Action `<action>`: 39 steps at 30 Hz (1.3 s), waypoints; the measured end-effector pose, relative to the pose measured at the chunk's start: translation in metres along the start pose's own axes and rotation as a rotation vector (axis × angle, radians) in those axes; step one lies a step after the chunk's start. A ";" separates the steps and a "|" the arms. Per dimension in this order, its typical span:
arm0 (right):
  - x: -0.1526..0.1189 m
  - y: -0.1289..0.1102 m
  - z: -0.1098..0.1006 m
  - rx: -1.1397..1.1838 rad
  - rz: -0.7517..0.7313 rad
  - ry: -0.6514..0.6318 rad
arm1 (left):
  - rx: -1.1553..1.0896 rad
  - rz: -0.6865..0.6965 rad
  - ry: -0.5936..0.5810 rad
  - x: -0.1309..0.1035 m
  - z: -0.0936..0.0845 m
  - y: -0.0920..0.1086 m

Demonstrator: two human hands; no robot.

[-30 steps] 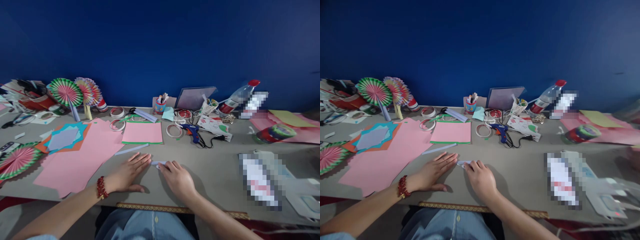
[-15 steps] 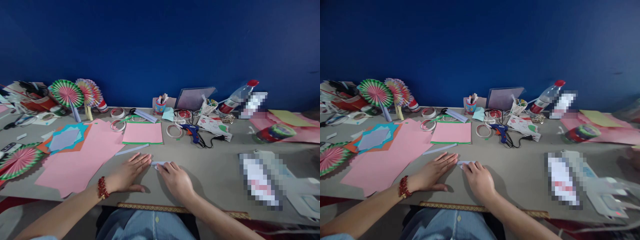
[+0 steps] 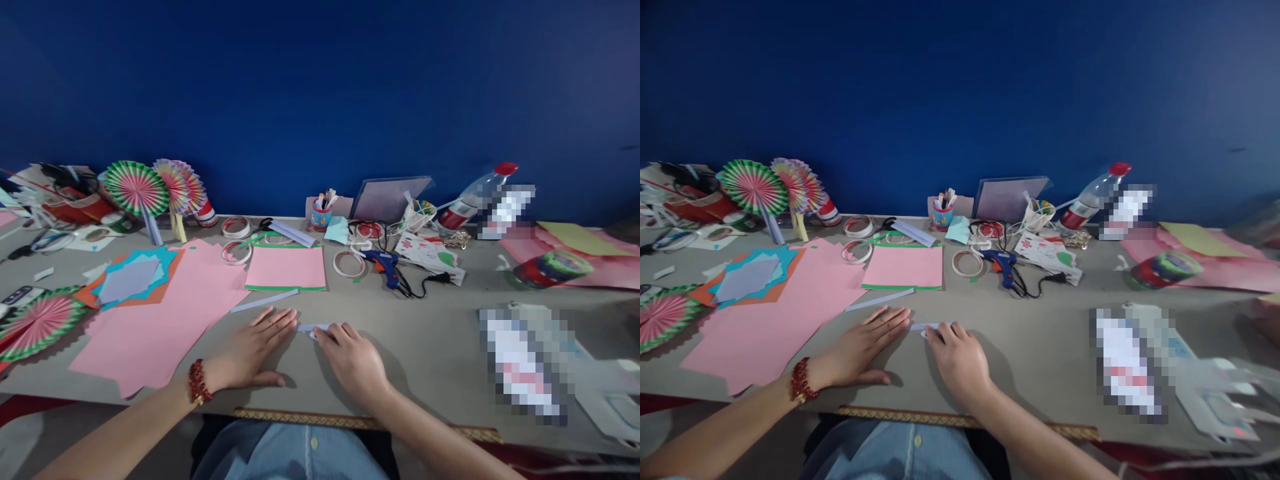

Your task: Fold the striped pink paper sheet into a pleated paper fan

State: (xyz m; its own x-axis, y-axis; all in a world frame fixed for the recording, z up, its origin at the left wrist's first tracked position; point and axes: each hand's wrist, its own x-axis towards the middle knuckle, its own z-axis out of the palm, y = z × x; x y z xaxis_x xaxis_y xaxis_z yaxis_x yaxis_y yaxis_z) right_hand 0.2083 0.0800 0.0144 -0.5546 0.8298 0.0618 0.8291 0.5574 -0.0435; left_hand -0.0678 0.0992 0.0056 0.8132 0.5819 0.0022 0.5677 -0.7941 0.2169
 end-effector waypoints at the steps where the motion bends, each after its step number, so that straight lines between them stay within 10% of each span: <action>1: 0.001 -0.001 0.000 0.000 -0.001 -0.012 | 0.005 0.002 0.003 0.000 0.001 0.000; 39: 0.010 -0.014 -0.005 0.033 -0.016 -0.065 | 0.008 -0.017 -0.003 -0.011 -0.002 -0.005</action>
State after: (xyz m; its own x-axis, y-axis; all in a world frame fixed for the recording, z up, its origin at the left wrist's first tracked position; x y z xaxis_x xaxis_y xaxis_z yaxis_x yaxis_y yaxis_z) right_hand 0.1914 0.0801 0.0207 -0.5724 0.8199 -0.0025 0.8177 0.5706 -0.0762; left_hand -0.0795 0.0971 0.0063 0.8036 0.5951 -0.0044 0.5828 -0.7854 0.2088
